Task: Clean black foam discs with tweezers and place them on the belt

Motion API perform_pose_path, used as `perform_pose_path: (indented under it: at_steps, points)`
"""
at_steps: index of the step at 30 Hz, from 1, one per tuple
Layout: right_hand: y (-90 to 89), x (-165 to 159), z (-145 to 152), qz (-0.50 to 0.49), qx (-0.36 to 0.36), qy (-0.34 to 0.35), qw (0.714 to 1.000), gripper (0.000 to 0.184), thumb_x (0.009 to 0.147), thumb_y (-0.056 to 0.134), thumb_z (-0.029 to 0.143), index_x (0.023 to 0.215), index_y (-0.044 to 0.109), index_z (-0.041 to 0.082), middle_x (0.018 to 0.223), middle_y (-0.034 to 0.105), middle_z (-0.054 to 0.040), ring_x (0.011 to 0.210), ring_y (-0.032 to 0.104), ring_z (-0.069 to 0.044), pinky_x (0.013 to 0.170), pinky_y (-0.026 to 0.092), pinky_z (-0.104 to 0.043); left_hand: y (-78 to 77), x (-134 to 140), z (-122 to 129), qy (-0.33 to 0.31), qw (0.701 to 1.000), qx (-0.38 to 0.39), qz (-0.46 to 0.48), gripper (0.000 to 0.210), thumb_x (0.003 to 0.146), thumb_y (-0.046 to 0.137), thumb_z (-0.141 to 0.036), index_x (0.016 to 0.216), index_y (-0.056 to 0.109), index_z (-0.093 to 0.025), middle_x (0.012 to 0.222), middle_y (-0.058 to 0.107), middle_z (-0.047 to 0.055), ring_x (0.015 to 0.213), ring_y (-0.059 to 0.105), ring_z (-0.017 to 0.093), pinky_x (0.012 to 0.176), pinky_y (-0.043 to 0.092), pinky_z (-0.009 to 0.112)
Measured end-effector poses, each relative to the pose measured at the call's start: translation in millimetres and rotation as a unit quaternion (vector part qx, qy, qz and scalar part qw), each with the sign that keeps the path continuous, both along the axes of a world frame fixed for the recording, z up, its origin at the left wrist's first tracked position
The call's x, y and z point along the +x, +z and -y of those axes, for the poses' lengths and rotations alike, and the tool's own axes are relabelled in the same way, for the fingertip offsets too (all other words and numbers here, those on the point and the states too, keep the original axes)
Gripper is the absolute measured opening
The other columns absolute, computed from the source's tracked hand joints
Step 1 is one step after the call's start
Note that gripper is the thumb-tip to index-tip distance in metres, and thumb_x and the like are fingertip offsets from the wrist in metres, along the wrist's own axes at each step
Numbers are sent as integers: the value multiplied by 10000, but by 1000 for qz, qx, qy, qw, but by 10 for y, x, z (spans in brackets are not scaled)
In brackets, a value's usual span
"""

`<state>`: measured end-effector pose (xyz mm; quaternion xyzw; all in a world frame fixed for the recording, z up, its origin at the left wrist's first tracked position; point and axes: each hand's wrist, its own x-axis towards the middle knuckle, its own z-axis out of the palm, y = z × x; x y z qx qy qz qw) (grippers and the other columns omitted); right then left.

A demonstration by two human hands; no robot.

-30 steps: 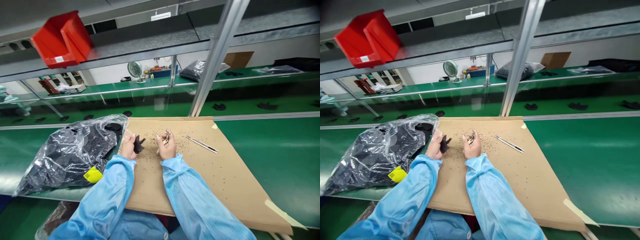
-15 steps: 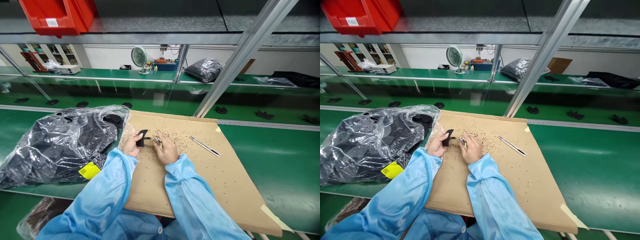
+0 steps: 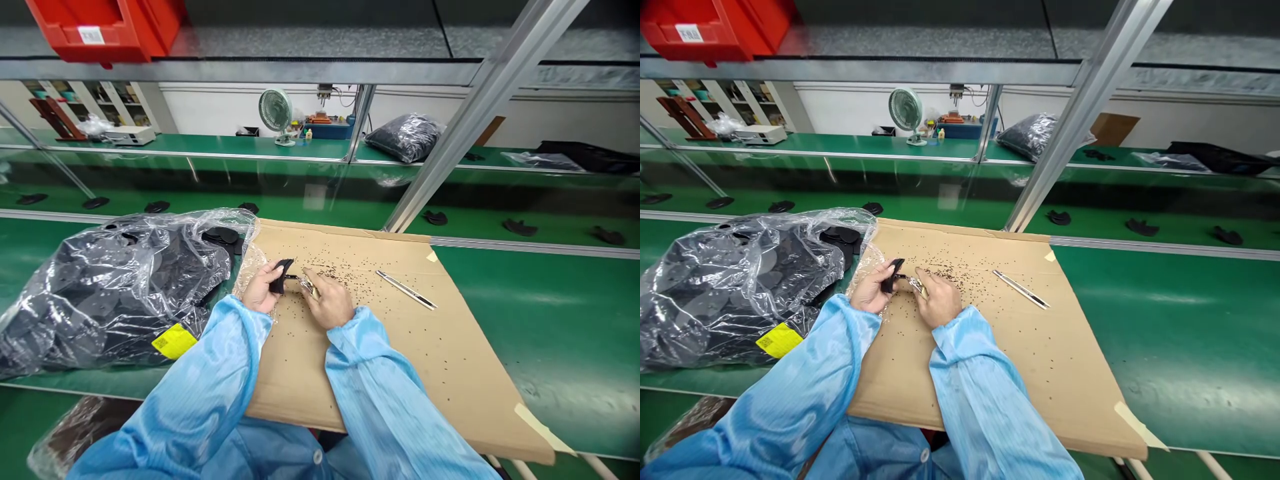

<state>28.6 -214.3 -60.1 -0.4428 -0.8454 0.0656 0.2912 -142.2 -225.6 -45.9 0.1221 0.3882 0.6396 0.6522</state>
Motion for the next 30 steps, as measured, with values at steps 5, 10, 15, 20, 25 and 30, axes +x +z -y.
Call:
perform_pose_path:
  at_steps: [5,10,15,20,25,30]
  points:
    - [10,6,5,17,-1,-2,1000,423,868,503,273,1286,555,241,998,704,-57,891,632,-228,799,480,-318,-9,1,0,-8,1000,3,17,248,745,607,-21,963,658,-127,883,659,61,582,550,65,446,428,156]
    - [16,0,14,25,-12,-11,1000,431,831,522,215,1257,575,259,1039,707,-43,923,643,-227,800,494,-313,-16,11,-5,-8,1000,3,28,220,759,584,-12,937,658,-119,913,656,68,639,572,75,439,412,142]
    - [-12,-20,12,-17,-38,-6,999,398,835,518,231,1224,597,257,1095,695,-42,958,650,-224,833,509,-324,-40,11,-18,-3,1000,9,24,264,682,595,45,885,652,-114,909,654,61,706,604,93,474,435,141]
    - [2,-7,-2,-97,-45,-37,994,347,841,514,295,1163,633,242,1067,702,-44,931,661,-225,845,519,-343,-39,2,-35,14,999,33,-3,360,656,634,51,967,651,-130,913,652,47,736,610,87,554,478,139]
    - [13,11,-18,-142,-51,-54,987,339,807,534,260,1127,646,246,1083,694,-34,963,653,-218,858,515,-336,0,3,-23,1,998,61,11,314,705,669,-14,1004,647,-110,896,647,62,736,612,91,554,478,132]
    - [8,1,-11,-146,-52,-48,987,340,800,537,261,1119,651,227,1080,696,-49,966,653,-224,866,515,-347,-2,-10,-7,-6,999,34,38,212,736,692,-81,931,644,-149,791,631,12,586,557,54,415,381,123]
